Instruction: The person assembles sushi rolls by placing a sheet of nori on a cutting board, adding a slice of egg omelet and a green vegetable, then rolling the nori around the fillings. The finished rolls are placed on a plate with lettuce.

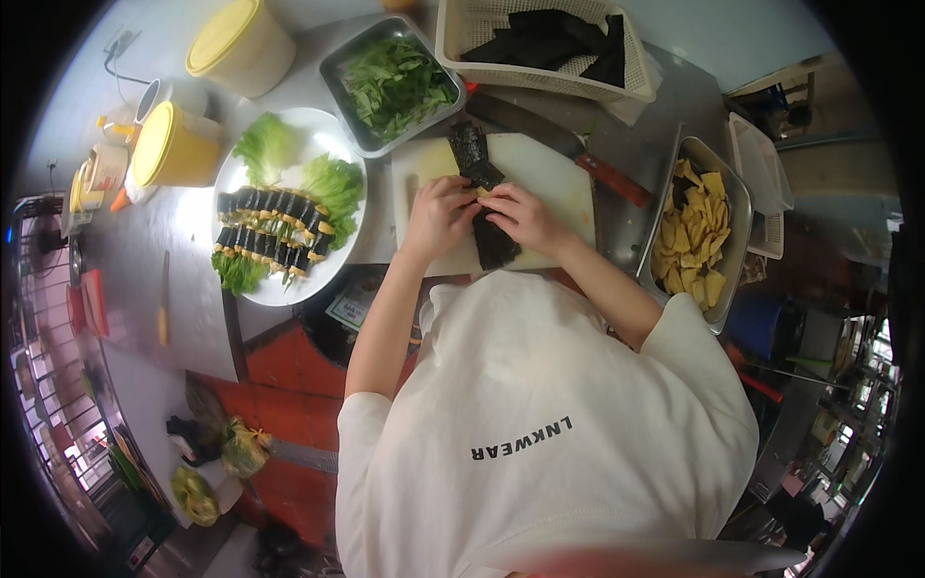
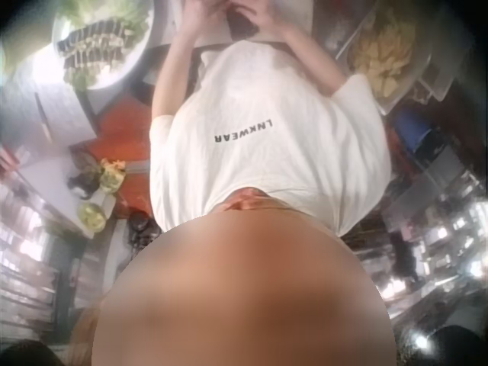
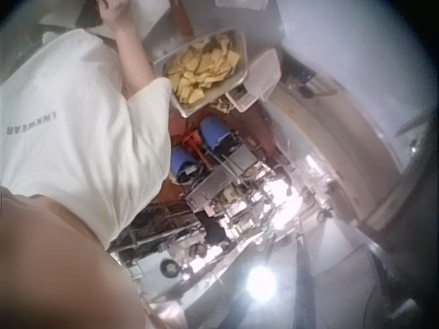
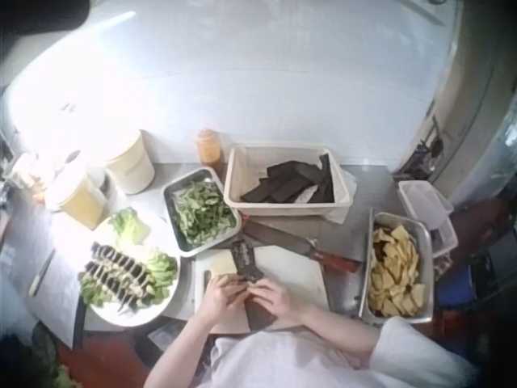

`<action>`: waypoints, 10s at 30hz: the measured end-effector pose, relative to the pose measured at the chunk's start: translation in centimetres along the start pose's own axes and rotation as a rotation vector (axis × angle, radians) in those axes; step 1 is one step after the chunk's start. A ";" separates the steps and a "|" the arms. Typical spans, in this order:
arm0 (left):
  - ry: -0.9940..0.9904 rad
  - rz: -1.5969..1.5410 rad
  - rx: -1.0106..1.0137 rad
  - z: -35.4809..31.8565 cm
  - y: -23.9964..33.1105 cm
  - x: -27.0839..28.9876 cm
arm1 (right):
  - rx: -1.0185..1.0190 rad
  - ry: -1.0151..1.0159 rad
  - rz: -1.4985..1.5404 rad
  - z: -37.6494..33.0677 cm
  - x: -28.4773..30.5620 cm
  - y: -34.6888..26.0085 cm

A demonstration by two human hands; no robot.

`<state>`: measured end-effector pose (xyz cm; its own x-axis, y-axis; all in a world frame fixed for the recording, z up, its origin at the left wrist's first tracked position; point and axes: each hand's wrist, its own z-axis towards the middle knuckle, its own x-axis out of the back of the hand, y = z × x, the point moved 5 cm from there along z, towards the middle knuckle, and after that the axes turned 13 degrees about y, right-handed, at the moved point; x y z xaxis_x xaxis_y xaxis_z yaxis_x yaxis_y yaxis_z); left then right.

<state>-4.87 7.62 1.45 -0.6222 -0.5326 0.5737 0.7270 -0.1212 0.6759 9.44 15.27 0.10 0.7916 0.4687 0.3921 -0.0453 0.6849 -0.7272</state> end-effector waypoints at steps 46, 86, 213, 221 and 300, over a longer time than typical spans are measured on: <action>0.126 0.096 -0.170 -0.4 1.6 0.6 | 0.043 0.013 -0.213 2.5 -1.0 1.5; 0.150 0.111 -0.144 3.5 -1.6 0.3 | 0.056 -0.094 -0.325 5.4 -0.5 3.7; 0.008 0.363 -0.153 -1.3 2.5 -1.9 | -0.775 -0.277 -1.320 -5.2 33.9 7.1; 0.001 0.296 -0.098 -1.1 3.4 -1.7 | -0.791 0.224 -1.101 -7.4 41.6 14.4; 0.264 -0.261 0.045 -2.4 0.4 1.5 | -0.333 -0.375 -0.055 2.7 -0.4 -0.6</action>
<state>-4.82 4.75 1.50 -0.6844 -0.6868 0.2448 0.5369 -0.2476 0.8065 7.49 16.22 1.89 0.5113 0.6471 0.5655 0.2351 0.5276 -0.8163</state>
